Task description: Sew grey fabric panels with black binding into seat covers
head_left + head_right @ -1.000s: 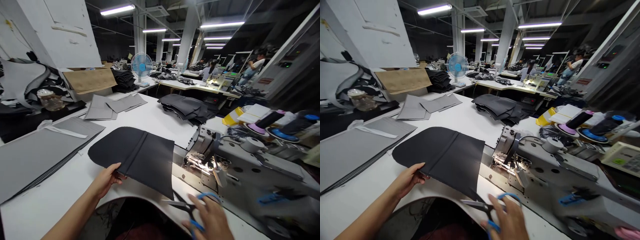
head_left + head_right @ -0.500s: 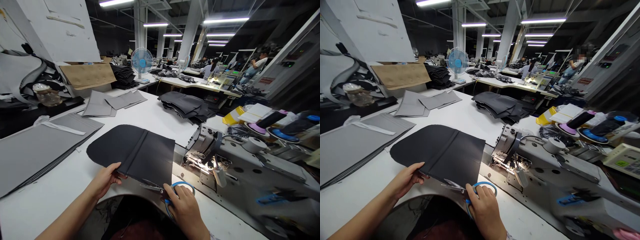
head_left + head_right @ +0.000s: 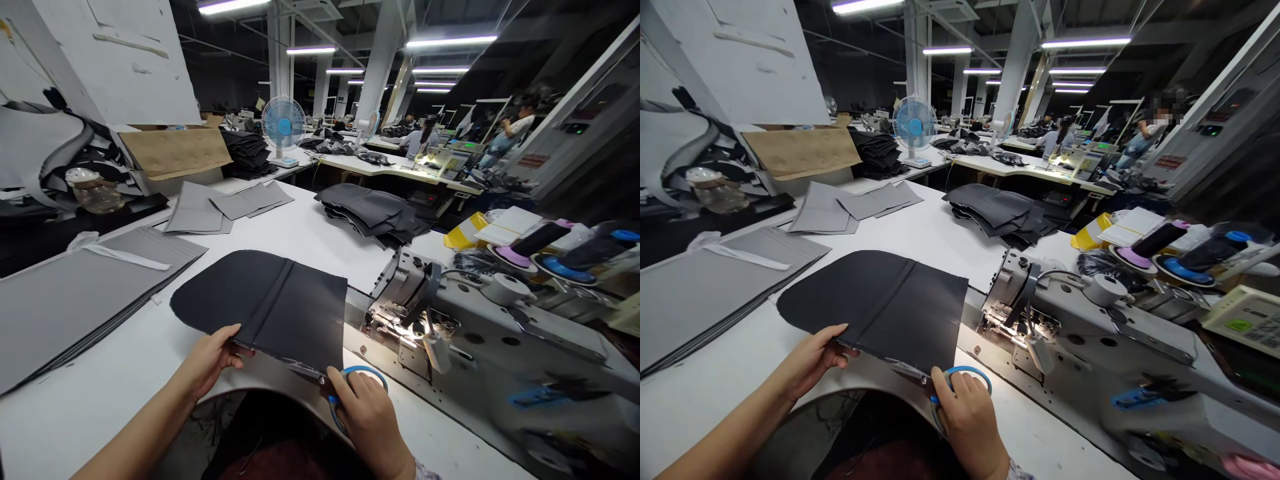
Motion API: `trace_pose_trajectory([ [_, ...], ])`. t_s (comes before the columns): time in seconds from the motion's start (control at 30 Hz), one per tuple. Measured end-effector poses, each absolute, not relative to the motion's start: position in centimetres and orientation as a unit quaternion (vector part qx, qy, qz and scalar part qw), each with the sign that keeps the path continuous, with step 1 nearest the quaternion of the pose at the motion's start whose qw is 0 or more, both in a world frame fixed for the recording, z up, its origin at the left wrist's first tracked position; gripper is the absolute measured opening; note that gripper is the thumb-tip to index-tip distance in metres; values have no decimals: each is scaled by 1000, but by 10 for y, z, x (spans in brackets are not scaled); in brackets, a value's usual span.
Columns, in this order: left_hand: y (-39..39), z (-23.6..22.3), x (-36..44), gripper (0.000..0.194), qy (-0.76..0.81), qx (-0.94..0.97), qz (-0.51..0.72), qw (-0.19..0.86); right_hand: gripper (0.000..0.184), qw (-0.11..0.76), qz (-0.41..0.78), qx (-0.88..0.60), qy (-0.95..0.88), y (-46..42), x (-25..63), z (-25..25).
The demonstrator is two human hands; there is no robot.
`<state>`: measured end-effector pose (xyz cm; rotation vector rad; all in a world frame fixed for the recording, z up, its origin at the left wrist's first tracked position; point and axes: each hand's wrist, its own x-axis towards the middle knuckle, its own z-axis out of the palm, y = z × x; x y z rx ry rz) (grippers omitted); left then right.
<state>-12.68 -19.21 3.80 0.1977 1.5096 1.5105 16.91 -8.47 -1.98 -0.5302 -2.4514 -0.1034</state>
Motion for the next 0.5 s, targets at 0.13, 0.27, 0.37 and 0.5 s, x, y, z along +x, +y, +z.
trace_pose_trajectory([
  [0.13, -194, 38, -122, 19, 614, 82, 622, 479, 33, 289, -37, -221, -931, -86, 166, -19],
  [0.27, -195, 35, -111, 19, 611, 78, 621, 484, 44, 286, -24, -253, -924, -90, 156, -9],
  [0.37, -195, 35, -106, 22, 607, 77, 617, 494, 41, 298, -23, -228, -927, -90, 153, -6],
  [0.5, -195, 34, -106, 23, 599, 88, 623, 496, 36, 305, -24, -183, -934, -86, 155, -7],
])
